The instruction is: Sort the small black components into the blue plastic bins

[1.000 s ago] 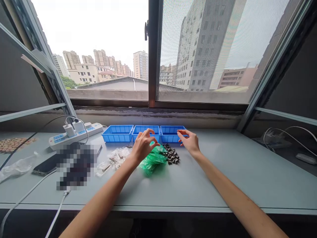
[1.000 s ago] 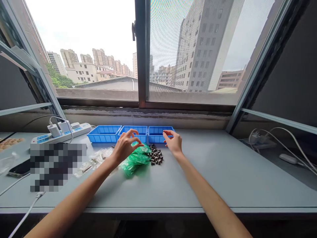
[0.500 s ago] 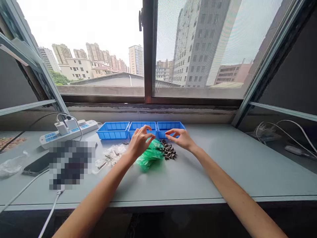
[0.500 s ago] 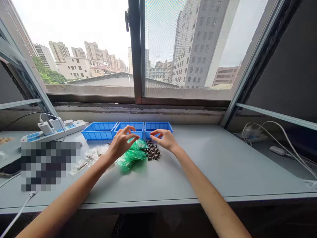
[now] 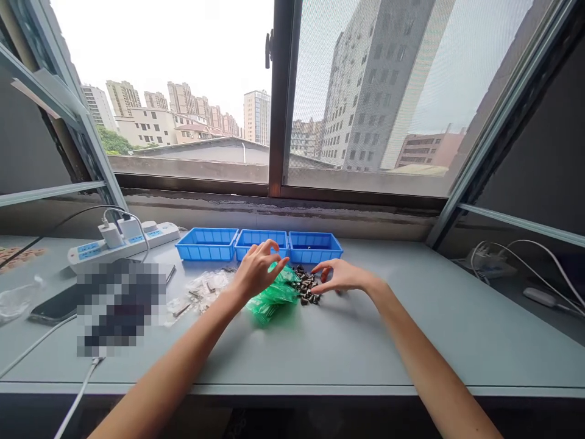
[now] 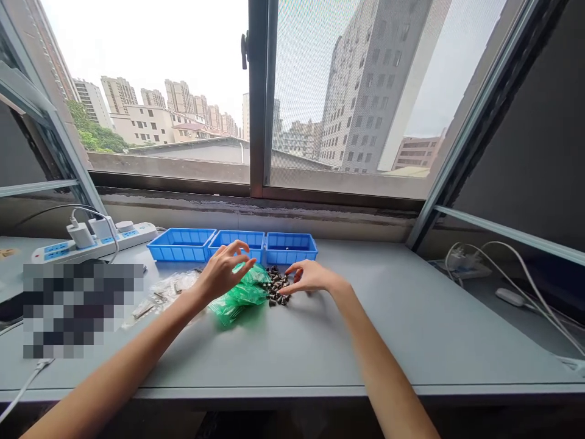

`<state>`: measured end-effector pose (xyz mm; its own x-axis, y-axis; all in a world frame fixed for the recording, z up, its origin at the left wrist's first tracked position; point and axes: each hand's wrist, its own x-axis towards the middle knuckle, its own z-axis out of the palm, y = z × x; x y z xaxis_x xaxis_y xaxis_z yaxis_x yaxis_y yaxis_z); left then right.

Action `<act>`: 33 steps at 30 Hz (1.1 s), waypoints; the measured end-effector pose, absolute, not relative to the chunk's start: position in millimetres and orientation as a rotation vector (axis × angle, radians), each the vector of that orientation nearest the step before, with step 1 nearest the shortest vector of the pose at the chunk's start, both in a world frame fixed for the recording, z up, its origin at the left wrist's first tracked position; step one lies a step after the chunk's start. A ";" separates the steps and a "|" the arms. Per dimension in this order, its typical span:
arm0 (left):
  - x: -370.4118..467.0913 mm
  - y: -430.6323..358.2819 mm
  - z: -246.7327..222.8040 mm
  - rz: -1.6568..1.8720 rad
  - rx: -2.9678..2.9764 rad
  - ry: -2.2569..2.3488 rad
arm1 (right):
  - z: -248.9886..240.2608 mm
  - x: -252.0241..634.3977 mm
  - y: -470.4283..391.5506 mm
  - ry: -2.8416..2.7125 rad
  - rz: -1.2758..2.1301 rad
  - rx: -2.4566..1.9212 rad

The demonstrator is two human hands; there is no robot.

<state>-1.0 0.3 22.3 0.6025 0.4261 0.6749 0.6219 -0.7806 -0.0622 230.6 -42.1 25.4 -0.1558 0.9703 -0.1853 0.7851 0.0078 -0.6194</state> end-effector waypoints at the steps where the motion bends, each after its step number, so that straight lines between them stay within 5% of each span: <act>1: -0.9 0.1 22.3 -0.953 -2.541 -0.853 | 24.5 231.7 -42.2 -1.985 0.948 -1.812; 14: 2.8 -9.2 30.8 -0.998 -2.538 -0.754 | 12.0 225.2 -37.2 -1.911 1.107 -1.582; 19: 27.8 -15.7 41.7 -0.657 -2.615 -0.590 | 14.0 220.0 -38.2 -1.951 1.071 -1.529; 25: 53.8 -10.5 39.5 -0.334 -2.742 -0.851 | 10.0 216.6 -32.1 -1.977 0.901 -1.555; 33: 41.8 -2.6 18.5 -0.532 -2.761 -1.075 | 5.4 216.8 -29.8 -1.981 0.588 -1.687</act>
